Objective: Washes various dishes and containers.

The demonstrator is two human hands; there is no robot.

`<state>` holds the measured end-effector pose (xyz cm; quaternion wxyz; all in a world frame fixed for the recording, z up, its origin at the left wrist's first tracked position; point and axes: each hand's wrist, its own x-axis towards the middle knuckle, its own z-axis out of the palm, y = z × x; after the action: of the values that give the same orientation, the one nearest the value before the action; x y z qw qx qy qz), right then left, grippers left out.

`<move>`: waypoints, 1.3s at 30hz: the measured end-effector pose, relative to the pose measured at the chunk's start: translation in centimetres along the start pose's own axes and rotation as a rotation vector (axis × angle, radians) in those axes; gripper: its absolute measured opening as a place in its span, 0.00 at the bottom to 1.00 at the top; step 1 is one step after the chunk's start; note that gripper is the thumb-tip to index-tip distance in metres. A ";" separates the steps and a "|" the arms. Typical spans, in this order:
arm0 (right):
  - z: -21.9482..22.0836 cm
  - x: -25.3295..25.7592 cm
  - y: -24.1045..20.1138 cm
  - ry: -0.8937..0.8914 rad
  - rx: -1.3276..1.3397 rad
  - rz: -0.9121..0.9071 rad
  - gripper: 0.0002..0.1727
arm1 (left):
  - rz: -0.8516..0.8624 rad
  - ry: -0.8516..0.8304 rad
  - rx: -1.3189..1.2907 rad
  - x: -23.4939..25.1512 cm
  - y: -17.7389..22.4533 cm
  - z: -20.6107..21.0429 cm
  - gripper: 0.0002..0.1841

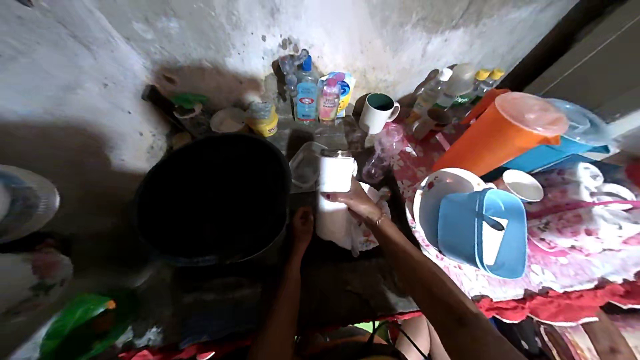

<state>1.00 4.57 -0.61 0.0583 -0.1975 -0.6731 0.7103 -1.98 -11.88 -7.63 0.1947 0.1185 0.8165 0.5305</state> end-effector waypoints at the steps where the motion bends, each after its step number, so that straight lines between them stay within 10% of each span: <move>1: 0.0 -0.5 0.0 -0.029 -0.006 0.019 0.43 | -0.005 0.006 -0.017 -0.3 0.0 0.1 0.19; 5: -0.9 1.4 2.6 0.114 0.111 0.014 0.48 | 0.052 0.034 -0.249 -0.9 0.0 0.4 0.22; 10: 0.3 -0.6 2.6 0.159 0.252 0.044 0.37 | 0.178 -0.029 -0.130 -3.8 3.2 1.1 0.55; 19: -3.3 1.7 5.1 0.443 0.829 0.135 0.30 | 0.145 -0.176 0.628 -3.6 12.6 -2.4 0.41; 29: -1.5 0.7 5.6 0.290 0.968 0.312 0.33 | 0.386 -0.180 0.854 -0.7 23.0 -1.7 0.40; 35: -1.6 0.1 4.1 0.282 0.956 0.242 0.31 | 0.552 0.004 0.129 2.8 18.1 -0.1 0.46; 39: -1.4 -0.2 2.1 0.365 0.948 0.256 0.25 | 0.218 -0.044 -0.462 3.8 11.6 4.5 0.50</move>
<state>2.07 5.60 -2.64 0.1704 -0.3508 -0.2269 0.8924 -3.57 -1.87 0.60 0.1760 0.1695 0.6515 0.7182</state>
